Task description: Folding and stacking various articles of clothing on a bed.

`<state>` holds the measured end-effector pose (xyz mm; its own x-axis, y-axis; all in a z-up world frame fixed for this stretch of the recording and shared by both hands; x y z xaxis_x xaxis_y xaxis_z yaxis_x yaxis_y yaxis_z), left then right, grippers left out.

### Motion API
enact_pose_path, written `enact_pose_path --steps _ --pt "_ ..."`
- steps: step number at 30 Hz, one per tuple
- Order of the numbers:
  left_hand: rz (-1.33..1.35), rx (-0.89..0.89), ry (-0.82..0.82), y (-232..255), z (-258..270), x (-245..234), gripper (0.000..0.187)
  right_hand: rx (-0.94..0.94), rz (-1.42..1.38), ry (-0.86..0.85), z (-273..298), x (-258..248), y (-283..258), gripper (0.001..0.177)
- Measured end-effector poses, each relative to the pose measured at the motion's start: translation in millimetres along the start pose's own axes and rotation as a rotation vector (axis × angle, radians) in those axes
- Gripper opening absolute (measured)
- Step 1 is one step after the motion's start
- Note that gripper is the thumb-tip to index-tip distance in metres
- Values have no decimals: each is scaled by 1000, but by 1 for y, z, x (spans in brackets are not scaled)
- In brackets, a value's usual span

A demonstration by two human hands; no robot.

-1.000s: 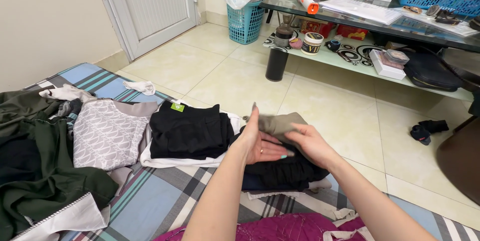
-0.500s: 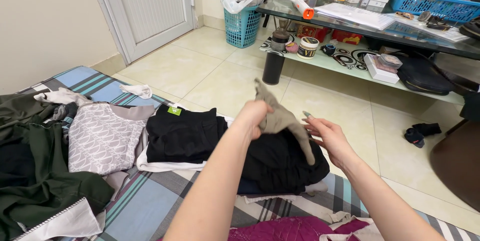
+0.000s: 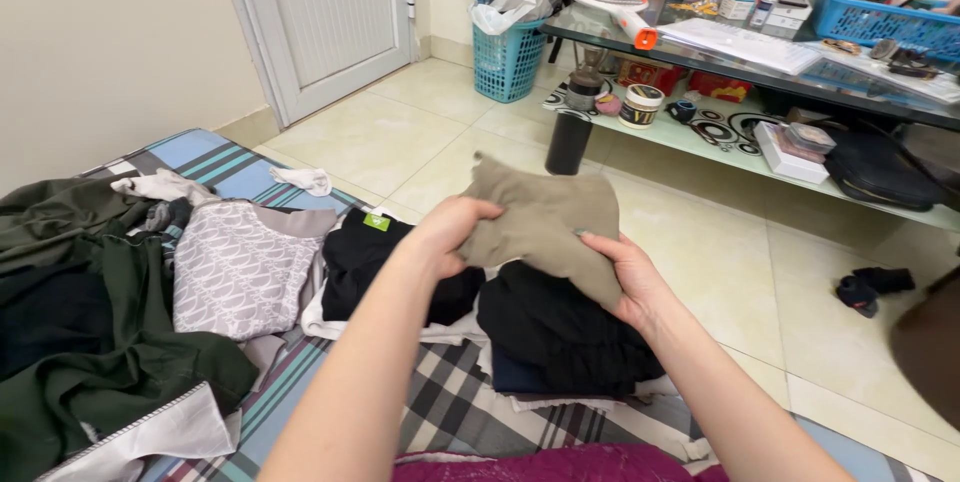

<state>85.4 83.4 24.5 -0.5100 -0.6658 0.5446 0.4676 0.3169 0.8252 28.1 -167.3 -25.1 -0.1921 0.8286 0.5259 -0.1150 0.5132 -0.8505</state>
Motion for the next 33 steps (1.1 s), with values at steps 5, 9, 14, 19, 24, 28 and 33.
enact_pose_path --steps 5,9,14,19,24,28,33 --pt "-90 46 113 21 42 -61 49 82 109 -4 -35 44 16 44" --pt "-157 53 381 46 69 -88 61 92 166 -34 -83 82 32 47" --pt "-202 321 424 47 79 -136 66 8 230 -34 -118 130 55 58" --pt "-687 223 713 -62 54 -255 83 232 562 167 -154 66 155 80" --pt "-1016 -129 899 -73 68 -208 91 237 861 227 -153 45 179 87" --pt "-1113 -264 1014 -58 72 -154 87 388 872 253 -133 89 133 89" --pt "-1664 18 1133 -64 59 -103 85 310 1219 -73 -90 87 66 67"
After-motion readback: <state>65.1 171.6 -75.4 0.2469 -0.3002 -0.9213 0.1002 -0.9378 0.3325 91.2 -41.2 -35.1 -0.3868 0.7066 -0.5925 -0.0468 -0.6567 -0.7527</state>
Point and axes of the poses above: each hand's wrist, its own z-axis away from the middle knuckle, its own x-axis out of the palm, y = z × x, the point moved 1 cm from there along -z, towards the middle knuckle, and after that the axes turned 13 degrees about -y, right-handed, at the moved point
